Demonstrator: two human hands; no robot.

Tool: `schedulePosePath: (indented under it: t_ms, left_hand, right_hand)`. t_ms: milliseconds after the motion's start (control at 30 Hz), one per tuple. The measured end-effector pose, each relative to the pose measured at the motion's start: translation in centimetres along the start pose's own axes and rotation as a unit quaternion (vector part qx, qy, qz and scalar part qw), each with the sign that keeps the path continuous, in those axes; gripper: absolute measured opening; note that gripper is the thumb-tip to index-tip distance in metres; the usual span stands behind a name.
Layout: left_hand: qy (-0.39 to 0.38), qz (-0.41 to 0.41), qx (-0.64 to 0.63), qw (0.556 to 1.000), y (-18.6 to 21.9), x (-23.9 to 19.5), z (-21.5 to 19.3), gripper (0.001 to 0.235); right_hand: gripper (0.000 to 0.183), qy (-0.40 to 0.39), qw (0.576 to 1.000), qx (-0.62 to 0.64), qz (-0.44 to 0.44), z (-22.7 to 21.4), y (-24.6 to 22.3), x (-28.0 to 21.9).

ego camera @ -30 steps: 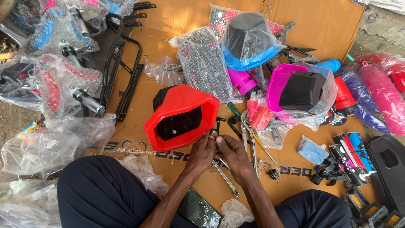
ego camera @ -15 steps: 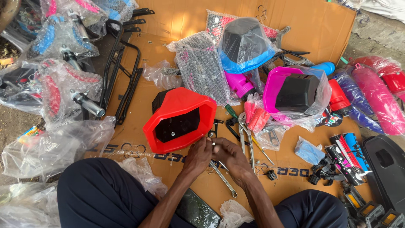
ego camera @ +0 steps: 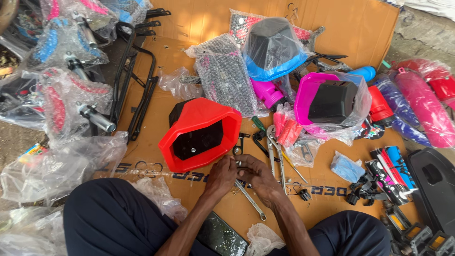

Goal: The person assembles a red plastic bicycle part by inserting a metal rod and tightening it with a screwdriver and wrench. They then attach a black plastic component to the red part using a bolt and nut, securing it with a wrench. The person repeats similar assembly steps with a pink plastic part.

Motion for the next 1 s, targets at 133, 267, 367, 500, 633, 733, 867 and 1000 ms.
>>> schedulePosePath:
  t_ms: [133,267,367,500,633,733,867,1000]
  left_hand:
    - [-0.022,-0.044,-0.053,0.997,1.3,-1.2,-0.5,0.045]
    - [-0.045,-0.083,-0.19,0.977,2.0,-2.2,-0.8,0.049]
    - [-0.027,-0.122,-0.303,0.945,1.0,-2.1,-0.4,0.05]
    - [0.033,-0.045,-0.545,0.837,-0.8,-1.3,-0.1,0.048]
    - [0.125,-0.129,-0.65,0.738,-2.7,-1.3,0.0,0.033]
    - [0.185,-0.166,-0.668,0.702,-3.0,-1.9,-0.6,0.036]
    - [0.23,-0.191,-0.666,0.683,-2.3,-2.4,-1.9,0.034]
    - [0.238,-0.176,-0.666,0.685,-2.0,-2.5,-2.4,0.026]
  right_hand:
    - [0.026,0.08,0.996,0.038,0.022,-0.3,0.7,0.1]
    - [0.022,0.099,0.994,0.032,-0.02,-0.6,1.2,0.7]
    - [0.016,0.195,0.967,-0.165,-0.022,-1.6,1.1,0.5]
    - [0.006,0.269,0.799,-0.52,-0.136,-1.6,-0.7,0.0]
    - [0.009,0.208,0.805,-0.552,-0.061,-1.5,-1.4,-0.2]
    - [0.01,0.195,0.813,-0.549,-0.013,-1.9,-1.2,-0.4]
    - [0.012,0.203,0.841,-0.5,-0.041,-2.9,-1.0,-0.2]
    - [0.019,0.256,0.954,-0.133,-0.082,-4.4,-1.2,1.0]
Point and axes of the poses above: each hand's wrist, its own x-axis towards the middle knuckle, its own z-axis out of the palm, y = z × x, the point moved 2 cm from there along x, towards the middle knuckle, and after that the axes turned 7 degrees about -y, right-handed, at the moved point
